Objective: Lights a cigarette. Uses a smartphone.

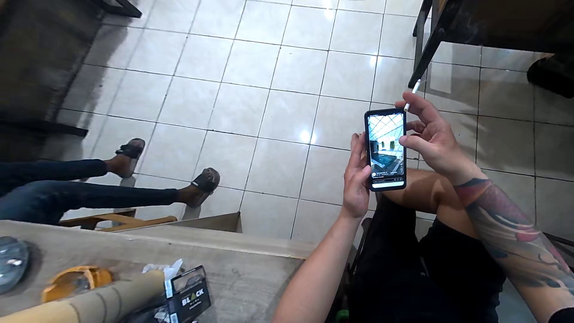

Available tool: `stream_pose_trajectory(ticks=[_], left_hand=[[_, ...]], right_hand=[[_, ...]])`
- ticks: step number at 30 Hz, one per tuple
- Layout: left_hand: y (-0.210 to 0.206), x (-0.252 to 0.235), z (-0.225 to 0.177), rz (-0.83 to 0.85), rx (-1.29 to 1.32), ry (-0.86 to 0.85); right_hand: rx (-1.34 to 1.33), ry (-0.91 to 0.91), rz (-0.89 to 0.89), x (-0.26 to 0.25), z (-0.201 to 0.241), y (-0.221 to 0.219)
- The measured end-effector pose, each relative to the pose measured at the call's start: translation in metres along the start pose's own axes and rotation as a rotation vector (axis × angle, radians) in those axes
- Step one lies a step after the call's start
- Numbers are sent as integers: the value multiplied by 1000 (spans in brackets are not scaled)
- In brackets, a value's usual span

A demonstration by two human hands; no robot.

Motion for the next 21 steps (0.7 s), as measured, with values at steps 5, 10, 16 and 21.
stream_pose_trajectory(ticks=[5,10,16,21], left_hand=[[0,0,-1,-3,1,6],[0,1,-1,-3,6,5],[0,1,-1,-7,3,1],[0,0,-1,-10,1,10]], right_hand=[[-3,-7,28,1,0,-2],[0,-16,25,1,1,-3],[10,-12,20,1,0,-2],[8,-9,22,1,-1,-2]])
Point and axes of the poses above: each hand's wrist, its own x-axis away from the middle knuckle, its own y-axis out of the back of the hand, z = x × y, the point moved 5 cm from there along -x, towards the middle knuckle, and after that the axes turned 13 degrees about -y, right-handed, at the moved point
